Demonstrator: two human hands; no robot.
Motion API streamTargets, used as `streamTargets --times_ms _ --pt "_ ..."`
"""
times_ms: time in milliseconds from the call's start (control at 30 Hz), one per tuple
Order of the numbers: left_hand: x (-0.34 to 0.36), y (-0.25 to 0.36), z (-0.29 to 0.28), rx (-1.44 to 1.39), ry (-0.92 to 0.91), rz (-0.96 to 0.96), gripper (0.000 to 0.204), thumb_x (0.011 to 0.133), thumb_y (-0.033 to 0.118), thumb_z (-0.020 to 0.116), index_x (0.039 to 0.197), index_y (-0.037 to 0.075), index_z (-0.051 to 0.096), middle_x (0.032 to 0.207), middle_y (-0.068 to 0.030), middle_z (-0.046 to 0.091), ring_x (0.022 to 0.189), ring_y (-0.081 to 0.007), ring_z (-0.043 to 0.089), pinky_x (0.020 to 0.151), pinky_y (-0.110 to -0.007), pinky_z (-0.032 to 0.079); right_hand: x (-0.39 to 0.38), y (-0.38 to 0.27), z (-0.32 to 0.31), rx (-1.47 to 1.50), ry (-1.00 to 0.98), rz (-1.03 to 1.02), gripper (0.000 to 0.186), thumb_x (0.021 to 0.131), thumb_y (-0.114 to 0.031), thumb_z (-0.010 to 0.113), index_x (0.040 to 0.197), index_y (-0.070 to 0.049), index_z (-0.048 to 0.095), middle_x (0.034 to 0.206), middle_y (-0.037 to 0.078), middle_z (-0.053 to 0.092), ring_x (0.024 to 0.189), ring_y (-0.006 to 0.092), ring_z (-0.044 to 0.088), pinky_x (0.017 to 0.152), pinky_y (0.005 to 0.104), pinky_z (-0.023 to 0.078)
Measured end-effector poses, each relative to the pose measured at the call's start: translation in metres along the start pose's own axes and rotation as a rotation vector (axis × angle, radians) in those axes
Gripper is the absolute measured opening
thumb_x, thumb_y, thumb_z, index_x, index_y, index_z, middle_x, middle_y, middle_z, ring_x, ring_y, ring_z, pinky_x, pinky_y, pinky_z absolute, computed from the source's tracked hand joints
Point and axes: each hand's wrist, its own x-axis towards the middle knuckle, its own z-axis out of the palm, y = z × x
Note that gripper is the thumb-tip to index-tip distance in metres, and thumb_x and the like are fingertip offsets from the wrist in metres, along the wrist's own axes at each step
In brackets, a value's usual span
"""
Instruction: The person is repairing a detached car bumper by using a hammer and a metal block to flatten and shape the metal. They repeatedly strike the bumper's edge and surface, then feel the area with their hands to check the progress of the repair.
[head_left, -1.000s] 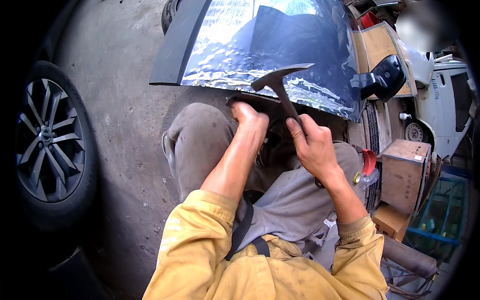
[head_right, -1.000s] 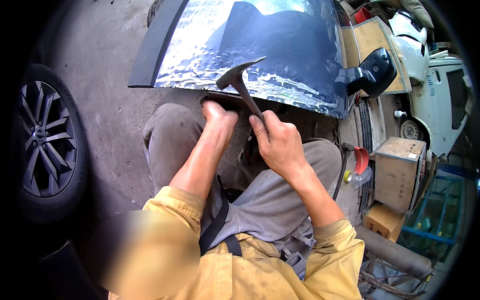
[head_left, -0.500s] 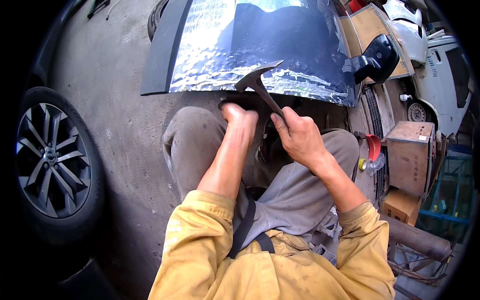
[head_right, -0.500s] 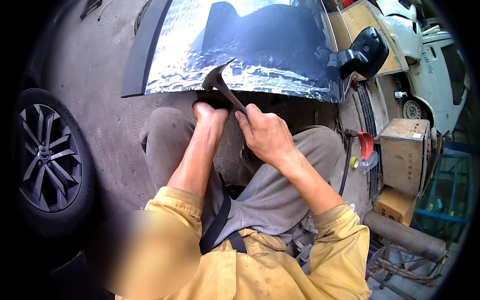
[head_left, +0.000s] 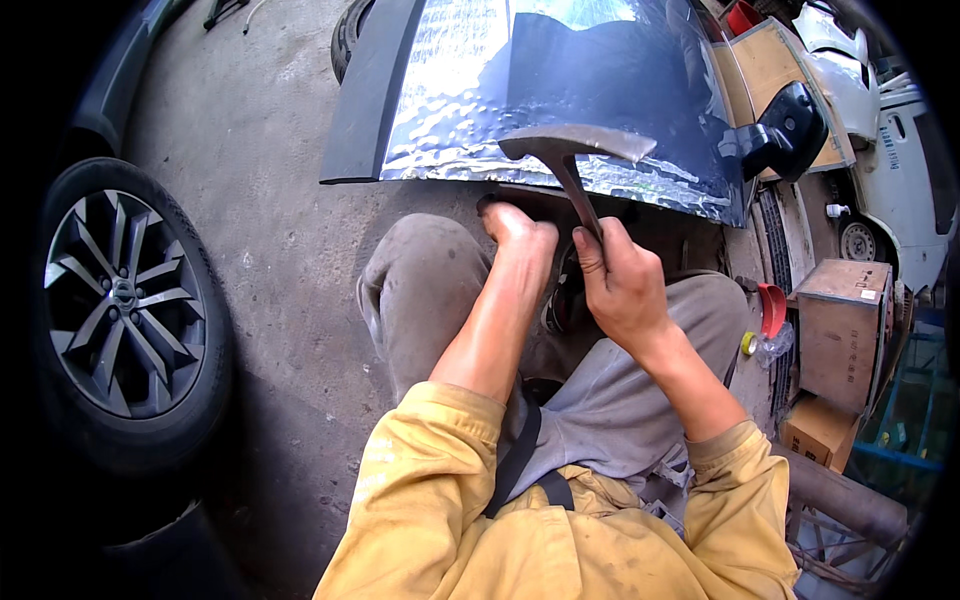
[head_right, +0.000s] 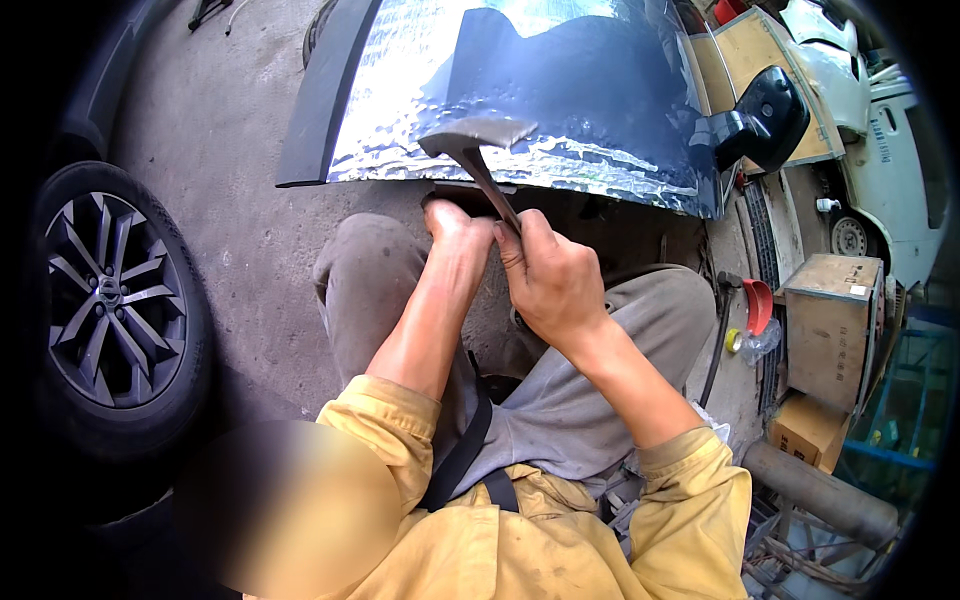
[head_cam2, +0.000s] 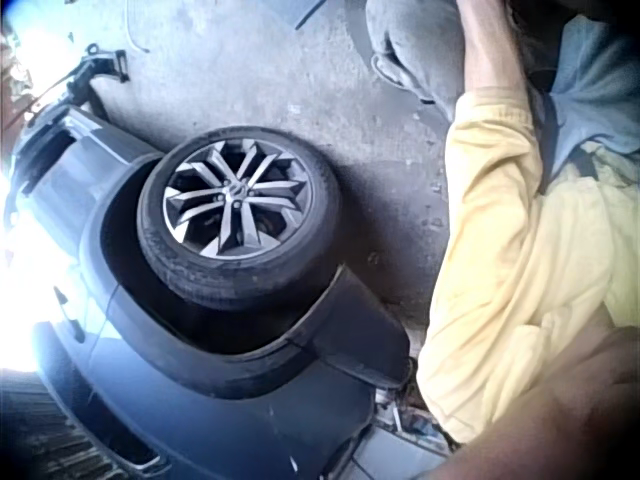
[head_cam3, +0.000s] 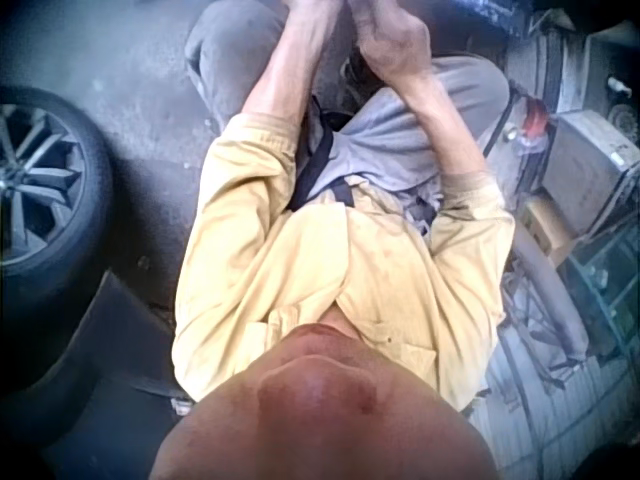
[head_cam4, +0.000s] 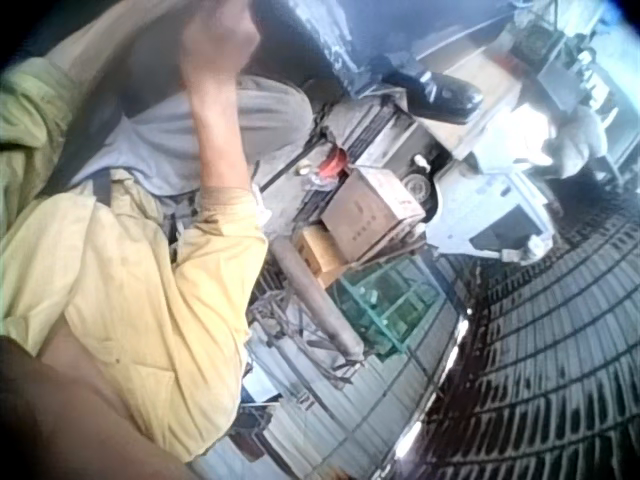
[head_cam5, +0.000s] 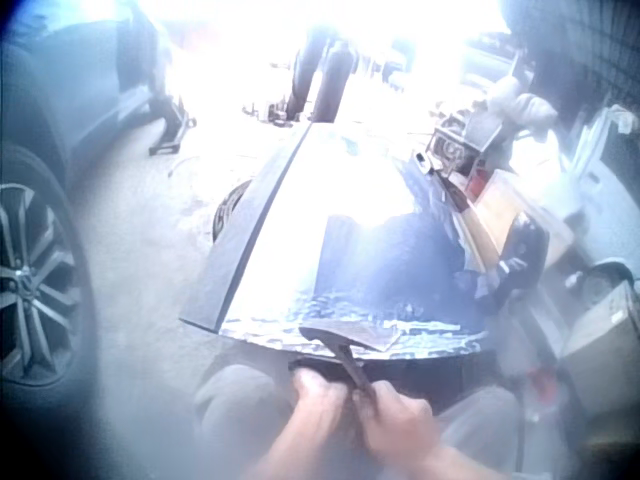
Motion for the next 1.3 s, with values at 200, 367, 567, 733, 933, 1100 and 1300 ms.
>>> streamTargets --times_ms 200,367,567,733,933,1100,1300 --pt "-0.027 0.005 0.008 0.015 -0.1 -0.042 0.048 0.095 0.036 0.023 0.119 0.008 0.054 0.123 -0.0124 0.053 0.11 -0.0294 0.051 0.094 -0.046 0.042 0.007 0.001 -0.022 -0.073 -0.082 0.039 0.023 0.092 -0.02 0.054 0.079 -0.002 0.048 0.056 0.017 0.053 0.054 0.0386 0.055 0.045 0.0422 0.04" --pt "-0.022 -0.007 0.006 -0.03 -0.093 -0.022 0.044 0.095 0.035 0.028 0.117 0.01 0.056 0.117 -0.0094 0.057 0.105 -0.0277 0.054 0.092 -0.044 0.043 -0.005 -0.002 -0.035 0.085 0.087 0.089 0.025 0.093 -0.022 0.053 0.079 -0.002 0.049 0.053 0.016 0.05 0.049 0.036 0.053 0.045 0.0399 0.039" --pt "-0.016 -0.01 0.001 -0.023 -0.008 0.01 0.042 0.093 0.031 0.028 0.116 0.009 0.057 0.12 -0.0089 0.056 0.108 -0.0272 0.051 0.097 -0.044 0.039 -0.001 0.002 -0.037 -0.014 -0.061 0.122 0.026 0.092 -0.021 0.053 0.076 -0.002 0.046 0.052 0.018 0.049 0.051 0.0393 0.052 0.044 0.0421 0.037" --pt "-0.008 -0.015 0.001 -0.065 -0.079 -0.026 0.043 0.093 0.031 0.026 0.115 0.009 0.057 0.118 -0.0097 0.057 0.105 -0.0264 0.052 0.095 -0.044 0.04 -0.011 0.021 -0.031 -0.051 -0.028 0.072 0.026 0.093 -0.021 0.052 0.076 -0.002 0.047 0.051 0.017 0.048 0.05 0.0385 0.052 0.044 0.041 0.037" --pt "-0.016 -0.005 0.004 -0.027 -0.096 -0.022 0.044 0.094 0.03 0.026 0.119 0.009 0.055 0.12 -0.011 0.056 0.108 -0.0282 0.053 0.095 -0.045 0.042 -0.007 0.006 -0.04 0.125 0.029 0.189 0.028 0.093 -0.021 0.054 0.075 -0.001 0.047 0.051 0.016 0.047 0.046 0.0366 0.05 0.042 0.039 0.035" --pt "-0.02 -0.006 0.004 -0.008 -0.037 0.008 0.045 0.094 0.03 0.025 0.119 0.007 0.055 0.119 -0.0122 0.056 0.107 -0.0281 0.053 0.095 -0.045 0.042 -0.014 0.019 -0.033 -0.133 -0.09 0.112 0.027 0.093 -0.02 0.052 0.074 -0.002 0.046 0.052 0.017 0.048 0.048 0.0377 0.051 0.043 0.0389 0.036" --pt "-0.018 -0.009 0.009 -0.01 -0.095 -0.015 0.042 0.094 0.027 0.027 0.117 0.008 0.056 0.119 -0.0108 0.056 0.105 -0.0285 0.054 0.093 -0.045 0.043 -0.008 -0.001 -0.051 0.081 0.065 0.219 0.027 0.093 -0.02 0.052 0.074 -0.001 0.046 0.055 0.02 0.051 0.054 0.042 0.053 0.045 0.044 0.037"
